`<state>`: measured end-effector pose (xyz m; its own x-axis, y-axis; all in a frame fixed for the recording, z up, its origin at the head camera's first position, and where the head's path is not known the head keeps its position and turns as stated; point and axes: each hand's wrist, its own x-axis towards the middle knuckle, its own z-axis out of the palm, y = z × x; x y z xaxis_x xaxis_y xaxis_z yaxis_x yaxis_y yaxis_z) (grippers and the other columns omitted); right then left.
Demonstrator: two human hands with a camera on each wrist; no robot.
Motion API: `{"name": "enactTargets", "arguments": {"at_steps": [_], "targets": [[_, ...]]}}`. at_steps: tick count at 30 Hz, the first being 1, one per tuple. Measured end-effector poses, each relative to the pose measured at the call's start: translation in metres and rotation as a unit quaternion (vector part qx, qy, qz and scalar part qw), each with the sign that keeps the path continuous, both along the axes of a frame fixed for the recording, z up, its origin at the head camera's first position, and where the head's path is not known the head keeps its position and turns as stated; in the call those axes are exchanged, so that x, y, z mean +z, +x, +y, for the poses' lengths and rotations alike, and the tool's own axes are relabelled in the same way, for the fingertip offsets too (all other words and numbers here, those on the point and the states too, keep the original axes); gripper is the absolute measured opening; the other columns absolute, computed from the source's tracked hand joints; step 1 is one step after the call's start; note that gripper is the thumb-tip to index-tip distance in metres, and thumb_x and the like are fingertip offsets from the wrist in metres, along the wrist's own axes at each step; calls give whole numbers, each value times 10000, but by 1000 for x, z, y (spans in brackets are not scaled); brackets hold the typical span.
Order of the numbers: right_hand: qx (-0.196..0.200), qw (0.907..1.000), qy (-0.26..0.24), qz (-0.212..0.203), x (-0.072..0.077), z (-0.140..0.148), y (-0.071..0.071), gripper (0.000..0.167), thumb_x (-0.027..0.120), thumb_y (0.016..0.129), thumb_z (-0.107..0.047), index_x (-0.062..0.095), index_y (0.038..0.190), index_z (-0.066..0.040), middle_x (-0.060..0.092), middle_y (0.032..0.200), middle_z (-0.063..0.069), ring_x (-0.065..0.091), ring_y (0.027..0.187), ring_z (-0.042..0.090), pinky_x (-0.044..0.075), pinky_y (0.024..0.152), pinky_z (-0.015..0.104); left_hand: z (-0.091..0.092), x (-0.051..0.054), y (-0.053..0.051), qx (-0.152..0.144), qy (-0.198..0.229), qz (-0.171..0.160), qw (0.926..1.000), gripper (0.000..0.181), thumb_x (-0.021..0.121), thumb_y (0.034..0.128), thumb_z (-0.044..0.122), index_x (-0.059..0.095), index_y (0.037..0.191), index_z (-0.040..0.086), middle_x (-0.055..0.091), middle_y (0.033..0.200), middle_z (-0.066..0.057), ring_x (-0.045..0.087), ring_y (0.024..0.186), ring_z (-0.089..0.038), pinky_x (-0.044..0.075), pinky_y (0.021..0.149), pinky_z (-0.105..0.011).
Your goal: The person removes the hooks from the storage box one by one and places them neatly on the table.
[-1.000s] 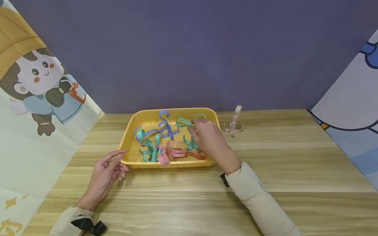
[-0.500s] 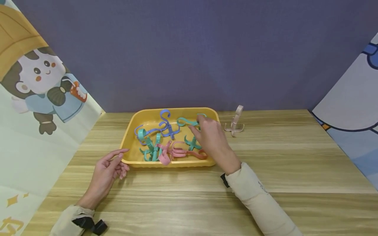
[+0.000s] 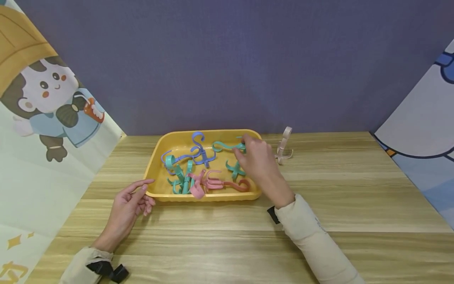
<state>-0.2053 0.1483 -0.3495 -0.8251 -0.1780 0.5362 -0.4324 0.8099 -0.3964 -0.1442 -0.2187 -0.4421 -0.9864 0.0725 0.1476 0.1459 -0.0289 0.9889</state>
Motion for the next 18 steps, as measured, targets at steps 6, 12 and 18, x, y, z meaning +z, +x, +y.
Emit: {"name": "enactTargets", "arguments": {"at_steps": [6, 12, 18], "targets": [[38, 9999, -127, -86, 4, 3, 1, 227, 715, 923, -166, 639, 1017, 26, 657, 706, 109, 534, 500, 162, 418, 428, 287, 0, 1, 0, 11, 58, -11, 10000, 430, 530, 1050, 207, 507, 1319, -128, 693, 698, -125, 613, 535, -163, 507, 446, -250], [91, 9999, -90, 15, 7, 5, 2, 212, 709, 924, -155, 649, 1018, 25, 660, 724, 112, 527, 522, 168, 417, 447, 286, 0, 0, 0, 45, 10, 2, 10000, 428, 527, 1052, 203, 507, 1316, -132, 691, 694, -111, 612, 531, -157, 506, 444, -251], [238, 9981, -101, 568, 7, 8, 8, 198, 732, 901, -137, 655, 1006, 12, 679, 778, 118, 587, 621, 217, 483, 539, 344, -3, -1, 0, -51, 62, -5, 10000, 437, 529, 1051, 205, 500, 1325, -135, 700, 705, -99, 621, 542, -144, 515, 454, -239]]}}
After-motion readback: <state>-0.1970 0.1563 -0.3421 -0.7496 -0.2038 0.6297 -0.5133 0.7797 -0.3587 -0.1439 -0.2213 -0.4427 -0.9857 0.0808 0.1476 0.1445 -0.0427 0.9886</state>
